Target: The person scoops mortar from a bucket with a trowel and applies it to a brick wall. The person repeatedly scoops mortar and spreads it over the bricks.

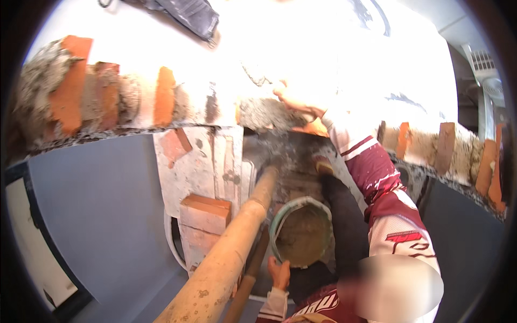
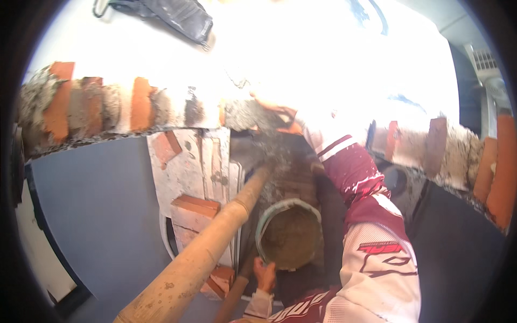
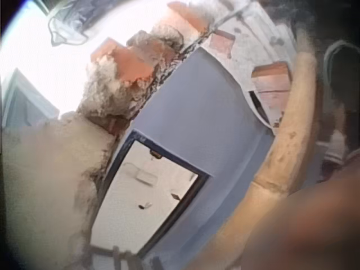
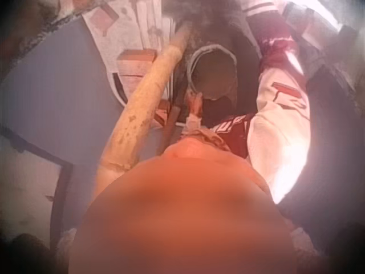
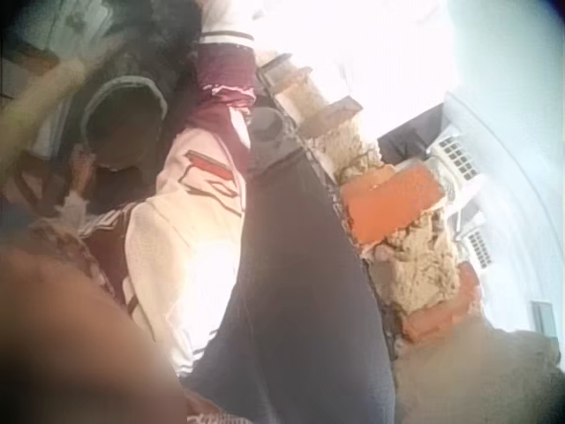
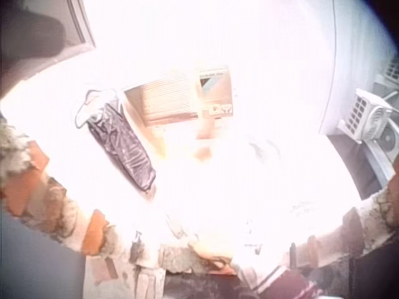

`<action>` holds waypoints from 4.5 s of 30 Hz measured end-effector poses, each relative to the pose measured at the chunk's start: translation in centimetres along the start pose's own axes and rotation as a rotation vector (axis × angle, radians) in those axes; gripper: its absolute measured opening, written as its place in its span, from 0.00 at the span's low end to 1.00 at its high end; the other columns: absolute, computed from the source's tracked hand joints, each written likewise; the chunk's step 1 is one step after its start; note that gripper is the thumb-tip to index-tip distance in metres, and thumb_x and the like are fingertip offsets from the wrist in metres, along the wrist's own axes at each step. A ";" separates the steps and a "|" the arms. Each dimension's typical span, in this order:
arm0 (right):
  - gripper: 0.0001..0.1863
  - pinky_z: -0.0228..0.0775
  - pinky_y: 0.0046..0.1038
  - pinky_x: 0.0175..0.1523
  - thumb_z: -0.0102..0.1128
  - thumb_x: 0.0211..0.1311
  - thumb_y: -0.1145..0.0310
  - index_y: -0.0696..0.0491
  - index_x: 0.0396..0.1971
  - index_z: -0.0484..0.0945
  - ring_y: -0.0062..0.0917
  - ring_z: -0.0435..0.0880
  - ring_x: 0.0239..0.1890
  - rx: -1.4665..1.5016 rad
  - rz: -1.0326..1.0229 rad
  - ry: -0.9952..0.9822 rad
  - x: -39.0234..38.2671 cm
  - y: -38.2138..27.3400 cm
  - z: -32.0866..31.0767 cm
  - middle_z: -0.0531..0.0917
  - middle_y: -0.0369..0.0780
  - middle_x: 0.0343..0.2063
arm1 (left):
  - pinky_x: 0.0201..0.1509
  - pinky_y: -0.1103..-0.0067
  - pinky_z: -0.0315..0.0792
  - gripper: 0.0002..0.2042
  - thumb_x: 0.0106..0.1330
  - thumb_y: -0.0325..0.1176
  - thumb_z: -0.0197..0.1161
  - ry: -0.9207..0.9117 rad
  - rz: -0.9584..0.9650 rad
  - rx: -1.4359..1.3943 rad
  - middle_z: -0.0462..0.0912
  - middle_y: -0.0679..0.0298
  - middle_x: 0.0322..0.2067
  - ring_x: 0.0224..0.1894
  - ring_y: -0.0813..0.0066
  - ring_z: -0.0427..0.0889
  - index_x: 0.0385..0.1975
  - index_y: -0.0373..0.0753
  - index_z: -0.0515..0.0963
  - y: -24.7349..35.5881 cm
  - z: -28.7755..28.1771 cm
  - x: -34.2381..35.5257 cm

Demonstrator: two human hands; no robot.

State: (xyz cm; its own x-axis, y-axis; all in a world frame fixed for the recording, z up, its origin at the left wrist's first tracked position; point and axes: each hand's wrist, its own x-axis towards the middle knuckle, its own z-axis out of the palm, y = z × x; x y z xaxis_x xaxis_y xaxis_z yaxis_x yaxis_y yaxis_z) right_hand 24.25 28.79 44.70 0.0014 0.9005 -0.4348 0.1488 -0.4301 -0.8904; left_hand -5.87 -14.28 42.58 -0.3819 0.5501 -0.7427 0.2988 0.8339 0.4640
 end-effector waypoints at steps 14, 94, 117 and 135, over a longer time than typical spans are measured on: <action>0.16 0.71 0.25 0.20 0.51 0.72 0.63 0.62 0.30 0.74 0.22 0.74 0.16 0.163 0.104 -0.262 6.3 0.2 0.8 0.77 0.39 0.21 | 0.58 0.65 0.69 0.32 0.59 0.29 0.61 -0.026 -0.281 -0.057 0.64 0.55 0.63 0.60 0.59 0.68 0.65 0.39 0.59 -4.3 4.2 7.8; 0.14 0.70 0.32 0.50 0.52 0.71 0.58 0.55 0.41 0.72 0.21 0.76 0.38 0.183 -0.087 -0.233 28.5 6.4 -3.0 0.78 0.37 0.34 | 0.62 0.61 0.63 0.29 0.65 0.43 0.61 0.074 -0.414 0.085 0.74 0.48 0.55 0.57 0.54 0.71 0.60 0.32 0.66 -0.3 8.4 6.4; 0.21 0.83 0.24 0.31 0.58 0.68 0.63 0.66 0.42 0.62 0.30 0.85 0.38 0.481 -0.088 -0.185 29.2 6.0 9.2 0.76 0.51 0.40 | 0.71 0.63 0.53 0.37 0.68 0.51 0.56 -0.049 -0.685 0.175 0.59 0.48 0.68 0.70 0.52 0.56 0.70 0.34 0.54 4.0 8.3 7.4; 0.10 0.73 0.42 0.44 0.51 0.62 0.69 0.58 0.40 0.76 0.40 0.82 0.38 -0.528 -0.466 -0.498 28.0 8.5 1.9 0.82 0.47 0.37 | 0.44 0.79 0.70 0.22 0.52 0.20 0.64 0.114 -0.428 -0.103 0.70 0.64 0.41 0.43 0.78 0.70 0.48 0.36 0.66 5.3 10.2 7.1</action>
State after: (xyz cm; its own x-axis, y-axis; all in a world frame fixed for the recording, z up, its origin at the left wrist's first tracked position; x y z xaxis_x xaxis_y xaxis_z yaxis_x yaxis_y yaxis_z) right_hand 23.67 50.17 24.68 -0.5891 0.7923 -0.1591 0.4669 0.1730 -0.8672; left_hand 1.90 -6.43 34.85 -0.5480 0.1518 -0.8226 0.0068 0.9842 0.1771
